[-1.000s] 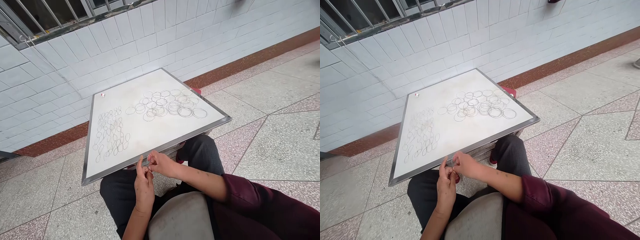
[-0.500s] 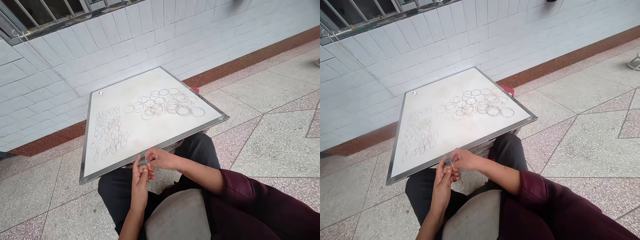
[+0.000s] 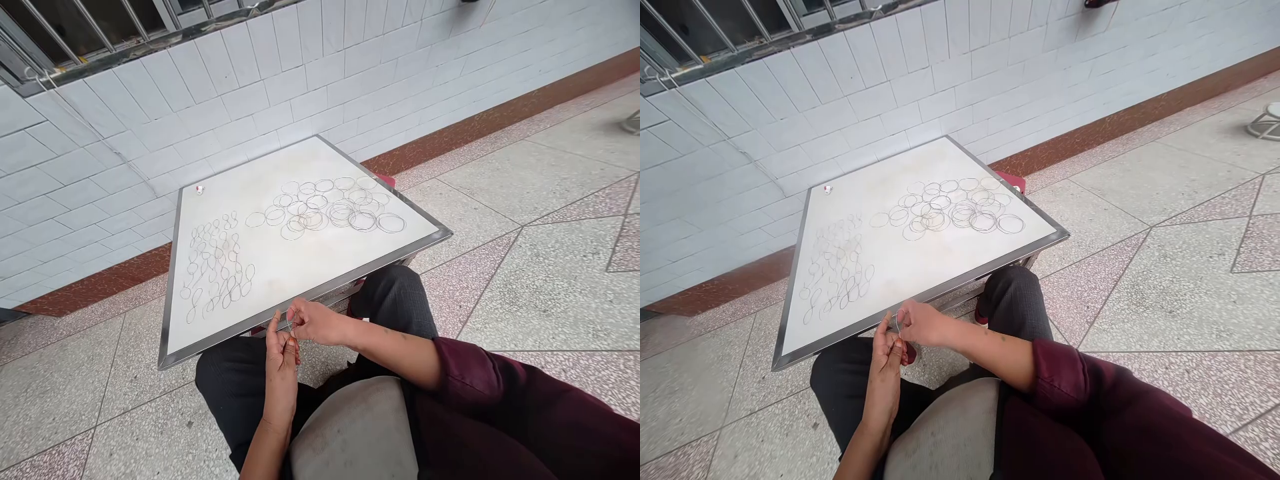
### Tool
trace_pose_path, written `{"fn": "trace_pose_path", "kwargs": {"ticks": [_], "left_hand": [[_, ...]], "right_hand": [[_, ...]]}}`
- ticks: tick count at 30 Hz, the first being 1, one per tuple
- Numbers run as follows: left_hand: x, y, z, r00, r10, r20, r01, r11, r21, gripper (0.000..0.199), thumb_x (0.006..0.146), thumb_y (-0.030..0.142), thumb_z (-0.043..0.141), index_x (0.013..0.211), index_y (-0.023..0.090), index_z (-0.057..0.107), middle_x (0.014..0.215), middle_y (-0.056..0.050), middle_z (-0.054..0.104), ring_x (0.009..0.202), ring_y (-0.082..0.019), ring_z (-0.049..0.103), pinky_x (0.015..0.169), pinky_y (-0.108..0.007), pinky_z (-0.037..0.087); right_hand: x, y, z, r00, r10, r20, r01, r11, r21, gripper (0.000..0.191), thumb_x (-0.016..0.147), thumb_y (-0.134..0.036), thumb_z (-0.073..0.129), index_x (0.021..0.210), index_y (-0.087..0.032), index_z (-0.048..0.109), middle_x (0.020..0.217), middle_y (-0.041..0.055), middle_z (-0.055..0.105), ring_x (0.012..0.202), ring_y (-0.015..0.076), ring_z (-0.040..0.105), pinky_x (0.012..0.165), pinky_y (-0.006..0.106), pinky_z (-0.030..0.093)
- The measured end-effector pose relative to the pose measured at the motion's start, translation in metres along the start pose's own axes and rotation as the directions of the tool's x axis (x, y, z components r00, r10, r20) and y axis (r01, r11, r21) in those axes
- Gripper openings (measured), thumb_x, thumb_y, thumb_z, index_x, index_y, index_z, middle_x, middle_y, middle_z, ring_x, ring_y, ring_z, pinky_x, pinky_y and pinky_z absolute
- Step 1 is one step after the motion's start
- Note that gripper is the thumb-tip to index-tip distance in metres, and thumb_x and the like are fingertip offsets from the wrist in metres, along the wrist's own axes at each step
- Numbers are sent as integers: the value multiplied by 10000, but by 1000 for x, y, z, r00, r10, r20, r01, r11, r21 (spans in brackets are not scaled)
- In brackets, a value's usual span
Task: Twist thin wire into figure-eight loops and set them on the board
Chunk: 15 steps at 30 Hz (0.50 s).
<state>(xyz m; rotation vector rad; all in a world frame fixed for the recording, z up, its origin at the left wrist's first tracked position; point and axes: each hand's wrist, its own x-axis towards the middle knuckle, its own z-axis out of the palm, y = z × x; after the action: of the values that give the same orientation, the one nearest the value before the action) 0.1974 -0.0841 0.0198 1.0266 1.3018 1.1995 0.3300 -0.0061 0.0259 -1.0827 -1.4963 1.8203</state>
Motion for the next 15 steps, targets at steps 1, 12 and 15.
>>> {"fn": "trace_pose_path", "kwargs": {"ticks": [1,12,15], "left_hand": [[1,-2,0,1000,11,-6,-11,1000,11,630,909,416,572,1477,264,345,718,40,441,631,-138,402,619,-259,384],[-1,3,0,994,-99,48,102,992,-73,635,899,380,590,1470,228,356,761,22,513,666,-143,471,649,-273,403],[-2,6,1,995,-90,41,94,990,-106,623,883,355,628,1449,226,401,758,25,527,674,-134,479,672,-268,413]], "right_hand": [[0,1,2,1000,-6,-15,5,998,-59,312,651,-86,595,922,-208,499,587,-86,543,528,107,503,533,225,317],[3,13,-11,993,-21,120,12,997,74,320,660,-108,673,922,-205,516,636,-62,581,583,121,546,567,237,388],[2,14,-11,989,-41,144,14,983,184,303,685,-145,701,912,-206,511,632,-61,587,592,129,576,598,254,424]]}}
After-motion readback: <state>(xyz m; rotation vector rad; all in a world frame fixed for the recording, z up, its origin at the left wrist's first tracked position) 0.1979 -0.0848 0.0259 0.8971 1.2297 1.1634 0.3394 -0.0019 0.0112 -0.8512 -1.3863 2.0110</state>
